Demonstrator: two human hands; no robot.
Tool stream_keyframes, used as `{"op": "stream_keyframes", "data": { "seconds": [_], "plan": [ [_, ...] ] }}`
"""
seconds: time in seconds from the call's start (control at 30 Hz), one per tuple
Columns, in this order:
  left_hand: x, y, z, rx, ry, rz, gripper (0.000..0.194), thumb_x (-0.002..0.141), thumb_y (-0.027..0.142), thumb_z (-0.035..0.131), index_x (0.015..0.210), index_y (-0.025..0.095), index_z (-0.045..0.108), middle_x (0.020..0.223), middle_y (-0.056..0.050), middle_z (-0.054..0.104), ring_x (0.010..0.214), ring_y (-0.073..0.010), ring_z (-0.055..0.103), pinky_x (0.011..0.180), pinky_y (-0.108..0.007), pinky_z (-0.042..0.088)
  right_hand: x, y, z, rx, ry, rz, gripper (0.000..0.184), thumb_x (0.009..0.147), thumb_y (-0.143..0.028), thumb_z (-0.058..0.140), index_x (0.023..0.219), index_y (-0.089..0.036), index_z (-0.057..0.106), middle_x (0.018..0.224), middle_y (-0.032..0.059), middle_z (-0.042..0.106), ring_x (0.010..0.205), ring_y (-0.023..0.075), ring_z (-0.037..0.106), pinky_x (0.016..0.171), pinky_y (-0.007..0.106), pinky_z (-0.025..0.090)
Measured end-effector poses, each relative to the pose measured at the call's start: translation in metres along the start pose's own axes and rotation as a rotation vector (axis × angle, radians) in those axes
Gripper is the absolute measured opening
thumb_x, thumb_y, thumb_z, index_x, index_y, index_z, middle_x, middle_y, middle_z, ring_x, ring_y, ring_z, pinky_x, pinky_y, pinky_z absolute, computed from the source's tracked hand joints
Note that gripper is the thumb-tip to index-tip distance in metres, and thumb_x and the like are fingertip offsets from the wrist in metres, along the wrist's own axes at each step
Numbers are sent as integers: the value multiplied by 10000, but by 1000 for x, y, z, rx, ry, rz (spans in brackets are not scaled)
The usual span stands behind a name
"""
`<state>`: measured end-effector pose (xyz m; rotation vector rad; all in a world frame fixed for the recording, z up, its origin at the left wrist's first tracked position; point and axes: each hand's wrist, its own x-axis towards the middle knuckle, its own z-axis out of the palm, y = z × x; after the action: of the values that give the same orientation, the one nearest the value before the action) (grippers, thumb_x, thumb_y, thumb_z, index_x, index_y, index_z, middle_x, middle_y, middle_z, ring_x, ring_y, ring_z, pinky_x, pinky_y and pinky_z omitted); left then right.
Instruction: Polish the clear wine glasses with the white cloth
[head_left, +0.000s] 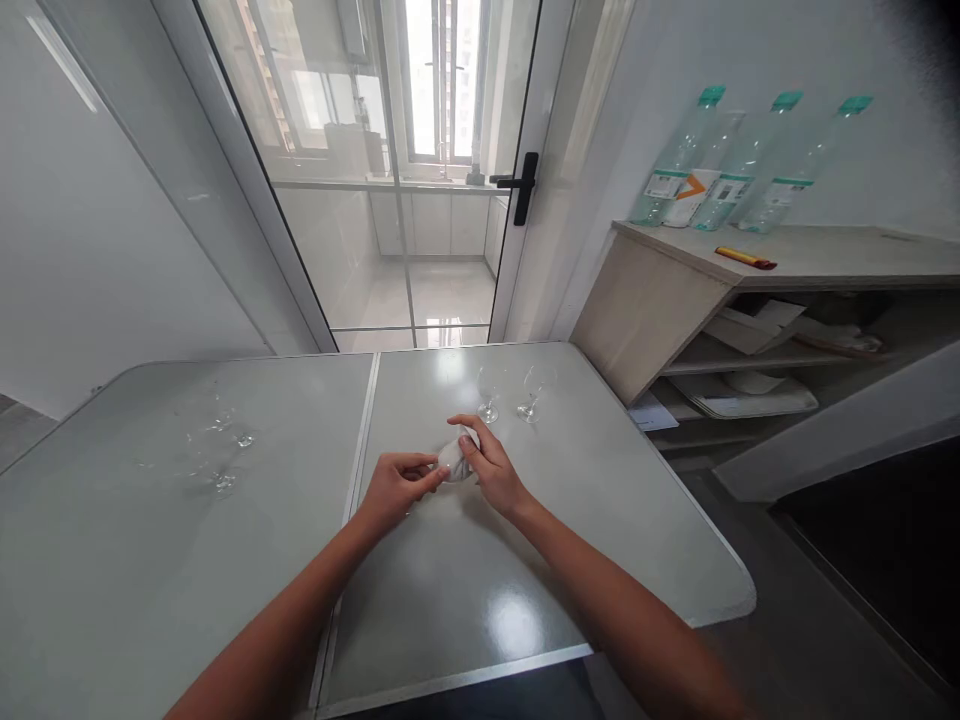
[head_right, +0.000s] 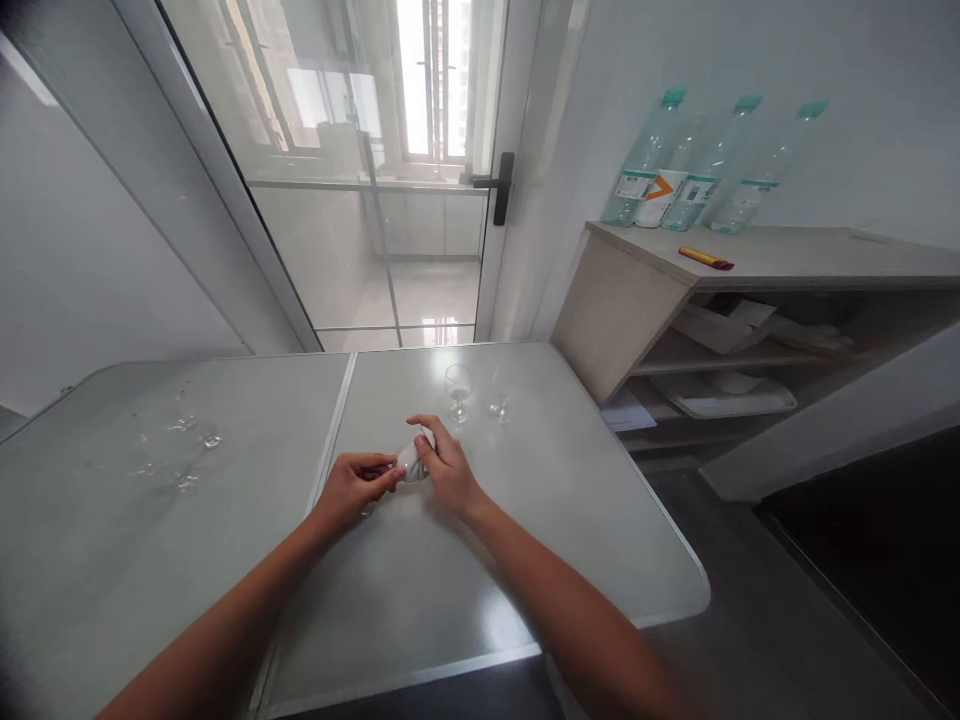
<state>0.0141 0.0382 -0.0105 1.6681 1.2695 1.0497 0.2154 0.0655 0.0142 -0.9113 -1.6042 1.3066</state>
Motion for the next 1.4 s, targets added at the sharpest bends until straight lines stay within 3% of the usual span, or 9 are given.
{"op": "stream_keyframes", "data": {
  "seconds": [0.13, 0.3, 0.5, 0.63, 0.87, 1.0, 1.1, 1.3, 1.4],
  "plan": [
    [5, 2, -12, -461, -369, -429, 539, 839, 603, 658, 578, 132, 641, 486, -16, 545, 374, -63, 374, 375, -202, 266, -4, -1, -8, -372, -225, -439, 343, 1027, -325, 417, 1341, -279, 547, 776, -6, 605, 648, 172, 505, 883, 405, 446],
    [7, 1, -37, -392, -445, -431, 534, 802, 602, 693, 552, 135, 626, 484, -21, 552, 367, -60, 360, 375, -205, 241, -3, 2, -12, -590, -500, -763, 401, 968, -200, 460, 1327, -304, 605, 826, 21, 661, 740, 193, 560, 1023, 482, 351],
    [0, -4, -26, 330, 21, 226, 362, 837, 495, 729, 996, 176, 790, 605, 4, 640, 512, -90, 505, 514, -202, 380, 5, 10, -1, -38, -220, -113, 261, 989, -371, 485, 1131, -253, 669, 1004, 33, 668, 881, 197, 605, 874, 356, 447],
    [-3, -11, -11, 566, 88, 480, 327, 855, 443, 735, 1078, 208, 776, 633, -14, 661, 567, -108, 562, 548, -211, 388, 11, 20, 3, 314, -37, 279, 270, 893, -450, 587, 1010, -213, 644, 811, -3, 593, 687, 157, 539, 636, 262, 417],
    [5, -3, -11, -286, -283, -445, 526, 849, 619, 650, 644, 135, 637, 466, 22, 483, 407, -71, 361, 430, -214, 287, 3, 13, -2, -224, -103, -165, 215, 1014, -377, 437, 1043, -231, 593, 715, -30, 514, 673, 158, 460, 722, 293, 400],
    [9, -3, -24, -537, -415, -660, 547, 778, 652, 691, 600, 149, 567, 464, 35, 461, 380, -46, 283, 396, -199, 204, -3, 7, -7, -420, -275, -533, 155, 1006, -267, 457, 1084, -224, 584, 727, -31, 578, 660, 150, 480, 1011, 431, 341],
    [6, -2, -23, -386, -322, -473, 544, 811, 631, 680, 599, 134, 616, 481, 19, 495, 398, -55, 327, 416, -209, 250, -1, 7, -7, -320, -276, -460, 163, 1003, -294, 467, 1050, -233, 612, 783, -14, 601, 683, 153, 488, 978, 415, 363],
    [-4, -4, -12, 494, 119, 380, 393, 829, 474, 773, 1101, 190, 768, 649, 9, 676, 539, -96, 546, 551, -214, 399, 11, 16, -7, 483, 19, 316, 243, 843, -417, 683, 902, -223, 549, 752, -40, 494, 629, 128, 443, 572, 236, 354],
    [-6, -7, -14, 740, 236, 702, 411, 870, 382, 765, 1239, 216, 700, 697, 0, 713, 590, -106, 617, 598, -214, 435, 14, 14, -11, 685, 87, 362, 300, 773, -387, 765, 919, -211, 570, 816, -26, 532, 664, 123, 478, 585, 226, 385]
  ]
}}
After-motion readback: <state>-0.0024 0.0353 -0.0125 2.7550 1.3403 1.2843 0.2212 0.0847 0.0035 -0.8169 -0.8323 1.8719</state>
